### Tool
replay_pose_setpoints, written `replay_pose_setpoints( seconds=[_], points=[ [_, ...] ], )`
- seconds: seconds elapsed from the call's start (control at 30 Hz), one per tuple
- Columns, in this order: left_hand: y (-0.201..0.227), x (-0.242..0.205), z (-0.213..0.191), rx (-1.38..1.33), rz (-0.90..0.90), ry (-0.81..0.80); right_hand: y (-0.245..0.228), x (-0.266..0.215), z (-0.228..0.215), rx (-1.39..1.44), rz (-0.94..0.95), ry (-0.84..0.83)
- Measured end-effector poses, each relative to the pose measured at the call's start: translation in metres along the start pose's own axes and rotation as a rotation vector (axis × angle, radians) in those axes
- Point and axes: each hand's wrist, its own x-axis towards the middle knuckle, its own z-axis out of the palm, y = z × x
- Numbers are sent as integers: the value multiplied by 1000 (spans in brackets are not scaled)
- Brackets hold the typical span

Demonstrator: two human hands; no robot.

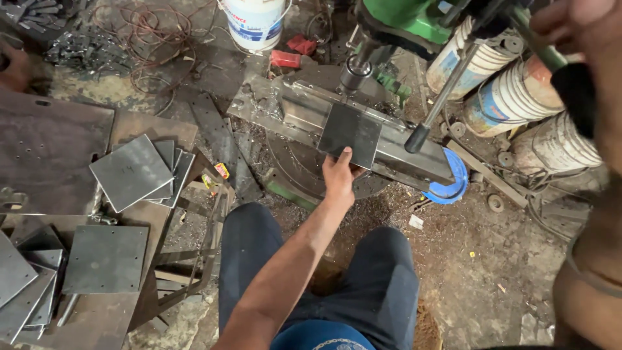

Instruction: The person sits at a bench-mounted punch press, places a square metal plate under the punch, and pulls the lever to punch a hole through it. They then move the punched plate to a stack on the side table, pick up the next plate, and repeat the punching cycle.

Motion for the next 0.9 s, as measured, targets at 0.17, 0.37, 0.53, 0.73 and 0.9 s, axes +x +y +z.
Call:
replay_pose_setpoints(
  seconds=[0.17, 0.37, 0.53, 0.73, 0.9],
  points=[
    [1, -2, 4, 47, 22, 68, -54, -24, 42, 187, 140, 259],
    [-4, 2, 5, 59, 59, 92, -8, -49, 165, 212, 132, 399],
    [-6, 2, 2, 58, 95, 84, 52, -43, 224, 770, 570, 446],
    [7, -7, 13, 80, 90, 111, 72, -41, 240, 952, 652, 474],
    [-3, -4, 4, 80, 140, 55, 91, -42, 255, 893, 610, 518]
  ],
)
